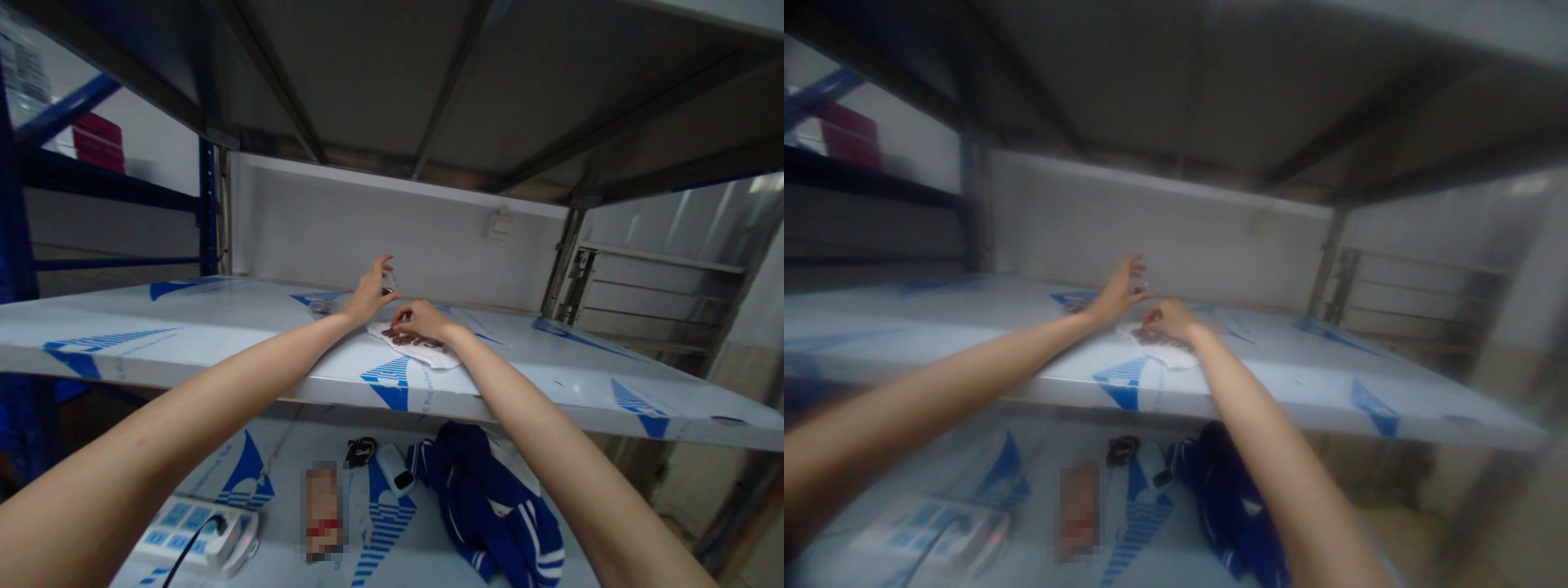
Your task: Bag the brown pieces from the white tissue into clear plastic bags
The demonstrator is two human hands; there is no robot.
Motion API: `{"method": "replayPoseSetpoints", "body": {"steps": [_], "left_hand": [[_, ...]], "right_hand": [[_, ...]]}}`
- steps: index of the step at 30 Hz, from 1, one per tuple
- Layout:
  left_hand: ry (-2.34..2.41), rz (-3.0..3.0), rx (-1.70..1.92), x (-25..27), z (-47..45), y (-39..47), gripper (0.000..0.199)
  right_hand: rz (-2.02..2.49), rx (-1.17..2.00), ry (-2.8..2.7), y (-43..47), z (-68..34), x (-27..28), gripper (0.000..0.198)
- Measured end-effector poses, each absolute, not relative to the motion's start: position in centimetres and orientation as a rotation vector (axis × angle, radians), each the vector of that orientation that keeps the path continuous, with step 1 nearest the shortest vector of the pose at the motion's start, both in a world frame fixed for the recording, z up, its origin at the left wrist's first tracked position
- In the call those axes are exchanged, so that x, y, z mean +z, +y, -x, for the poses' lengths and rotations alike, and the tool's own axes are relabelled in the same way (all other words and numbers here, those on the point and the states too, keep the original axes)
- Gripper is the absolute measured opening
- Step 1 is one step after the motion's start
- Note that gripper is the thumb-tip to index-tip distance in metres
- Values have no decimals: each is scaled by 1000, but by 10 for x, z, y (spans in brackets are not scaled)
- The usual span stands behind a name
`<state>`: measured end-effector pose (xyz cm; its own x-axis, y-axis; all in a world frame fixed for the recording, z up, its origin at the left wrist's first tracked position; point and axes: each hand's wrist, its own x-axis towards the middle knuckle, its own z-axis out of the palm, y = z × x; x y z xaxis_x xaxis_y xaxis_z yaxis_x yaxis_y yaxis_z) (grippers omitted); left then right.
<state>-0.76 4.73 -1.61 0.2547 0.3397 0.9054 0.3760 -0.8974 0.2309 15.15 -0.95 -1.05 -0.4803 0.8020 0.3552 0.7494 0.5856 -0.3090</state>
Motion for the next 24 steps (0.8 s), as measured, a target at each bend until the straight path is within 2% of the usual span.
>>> {"method": "replayPoseSetpoints", "body": {"steps": [5, 9, 14, 21, 24], "left_hand": [[-710, 2468, -1739, -16, 8, 47, 73], [-732, 2479, -1715, -17, 5, 45, 76], [-644, 2586, -1676, -19, -1, 41, 74], [-562, 2646, -1654, -20, -5, 38, 74], [-590, 2600, -1683, -19, -6, 36, 74]], "right_hand": [[1277, -51, -2325, -5, -156, -4, 11], [1232, -163, -2026, 0, -162, 5, 14], [1145, -138, -1809, -3, -160, 10, 15], [979, 40, -1799, 6, -157, 7, 14], [963, 12, -1843, 6, -157, 6, 16]]}}
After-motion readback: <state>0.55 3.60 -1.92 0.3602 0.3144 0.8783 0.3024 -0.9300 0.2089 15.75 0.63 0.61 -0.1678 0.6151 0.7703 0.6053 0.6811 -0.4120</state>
